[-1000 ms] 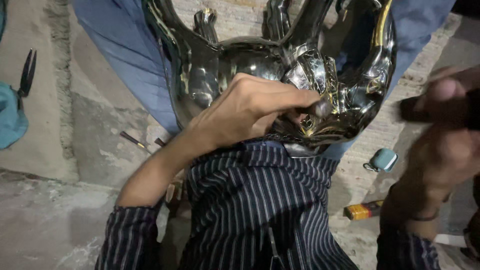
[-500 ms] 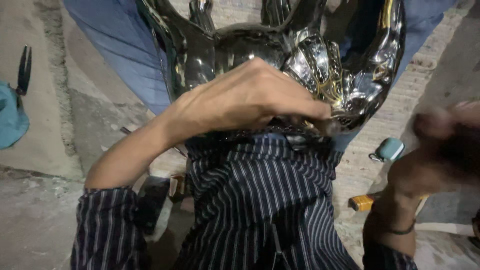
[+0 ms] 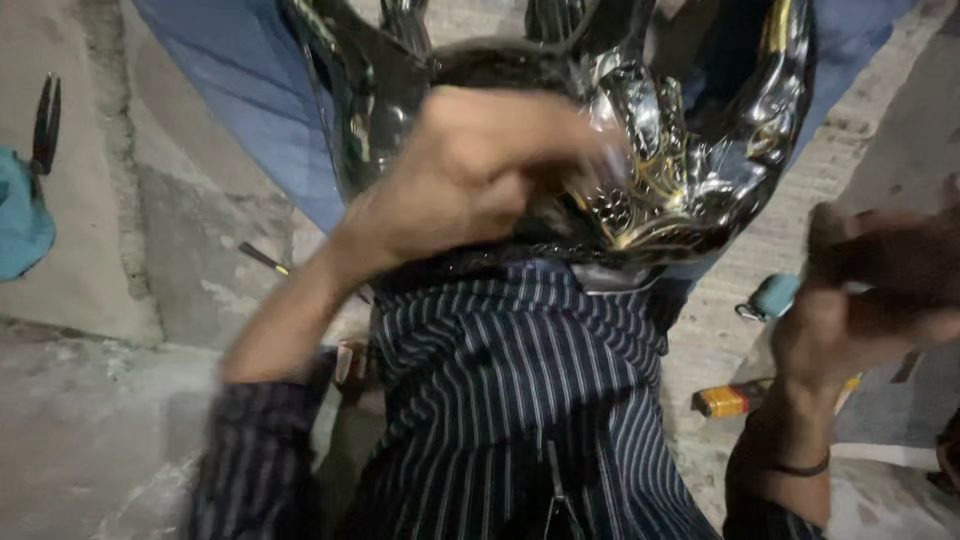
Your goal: The person holds a polished metal elephant figurine on their lap and uses a chisel and hammer to carve or refine details on its surface. They repeatedly reposition the chisel and strike it with the hammer while rotating the figurine to access different areas.
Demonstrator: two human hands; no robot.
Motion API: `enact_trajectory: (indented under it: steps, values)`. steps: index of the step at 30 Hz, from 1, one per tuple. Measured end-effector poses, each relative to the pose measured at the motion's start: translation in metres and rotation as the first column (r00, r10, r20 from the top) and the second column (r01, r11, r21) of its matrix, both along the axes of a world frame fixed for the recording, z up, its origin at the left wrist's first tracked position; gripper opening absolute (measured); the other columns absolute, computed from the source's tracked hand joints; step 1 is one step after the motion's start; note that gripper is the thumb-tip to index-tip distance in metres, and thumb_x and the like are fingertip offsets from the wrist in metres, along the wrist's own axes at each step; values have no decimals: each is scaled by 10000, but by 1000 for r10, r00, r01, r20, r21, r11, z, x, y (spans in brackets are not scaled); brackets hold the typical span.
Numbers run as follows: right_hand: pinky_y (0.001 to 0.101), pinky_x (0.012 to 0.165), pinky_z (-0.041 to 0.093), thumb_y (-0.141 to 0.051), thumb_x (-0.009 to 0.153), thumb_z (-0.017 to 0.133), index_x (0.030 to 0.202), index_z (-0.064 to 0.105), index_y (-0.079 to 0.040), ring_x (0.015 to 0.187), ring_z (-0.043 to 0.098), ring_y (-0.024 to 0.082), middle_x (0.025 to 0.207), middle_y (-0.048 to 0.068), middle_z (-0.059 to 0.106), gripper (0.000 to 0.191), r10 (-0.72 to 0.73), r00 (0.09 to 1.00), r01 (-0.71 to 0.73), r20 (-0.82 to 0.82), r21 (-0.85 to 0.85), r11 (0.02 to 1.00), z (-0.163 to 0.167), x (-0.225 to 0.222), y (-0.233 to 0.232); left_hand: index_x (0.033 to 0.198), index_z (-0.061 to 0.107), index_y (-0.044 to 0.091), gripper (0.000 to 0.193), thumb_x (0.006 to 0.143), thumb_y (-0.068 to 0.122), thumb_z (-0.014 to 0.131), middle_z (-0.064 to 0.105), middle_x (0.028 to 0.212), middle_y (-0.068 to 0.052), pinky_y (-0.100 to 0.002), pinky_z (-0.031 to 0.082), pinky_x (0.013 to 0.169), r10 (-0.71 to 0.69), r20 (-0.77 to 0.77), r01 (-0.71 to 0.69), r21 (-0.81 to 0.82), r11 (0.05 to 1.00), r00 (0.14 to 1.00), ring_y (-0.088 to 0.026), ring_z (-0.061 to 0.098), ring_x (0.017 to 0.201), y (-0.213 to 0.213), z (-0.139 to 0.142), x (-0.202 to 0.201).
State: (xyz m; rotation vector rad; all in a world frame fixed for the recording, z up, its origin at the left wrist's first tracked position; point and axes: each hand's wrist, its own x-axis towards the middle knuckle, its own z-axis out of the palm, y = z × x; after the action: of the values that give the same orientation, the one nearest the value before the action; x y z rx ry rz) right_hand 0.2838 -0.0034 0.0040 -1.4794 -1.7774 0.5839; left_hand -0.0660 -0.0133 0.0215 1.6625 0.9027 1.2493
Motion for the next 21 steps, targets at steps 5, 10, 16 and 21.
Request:
enact_trajectory:
  steps: [5, 10, 16, 21]
  values:
    - [251, 849, 501, 29, 1083, 703, 1208, 572, 36, 929, 591, 137, 1069, 87, 623, 181, 121, 989, -128, -89, -67, 990, 9, -4, 13, 1293, 600, 39, 283, 1034, -14, 698, 743, 1132, -102, -298, 654, 909, 281, 123, -239, -274, 932, 952, -182, 769, 1065, -18, -3, 18]
    - [246, 935, 576, -30, 1115, 740, 1392, 507, 53, 1057, 663, 146, 1230, 102, 643, 372, 327, 939, -337, -110, -89, 937, 13, 2, 39, 1340, 593, 43, 276, 1086, -37, 665, 767, 1094, -90, -266, 702, 902, 303, 191, -233, -316, 920, 934, -157, 802, 1001, -20, -15, 31]
    - [314, 1037, 592, -82, 1227, 619, 1325, 598, 25, 1123, 693, 242, 1221, 153, 679, 147, 533, 830, -509, 166, -167, 844, 11, 23, 81, 1350, 606, 30, 283, 1093, -89, 594, 774, 1054, -97, -256, 691, 922, 337, 147, -291, -266, 919, 930, -149, 807, 982, -27, -26, 38]
    - [316, 1014, 591, -79, 1205, 616, 1324, 598, 20, 1107, 695, 238, 1209, 150, 681, 155, 695, 618, -677, 367, -200, 708, 41, -20, 104, 1352, 608, 26, 303, 1076, -97, 581, 781, 1084, -102, -257, 690, 915, 352, 91, -323, -239, 916, 931, -153, 809, 977, -26, -30, 40]
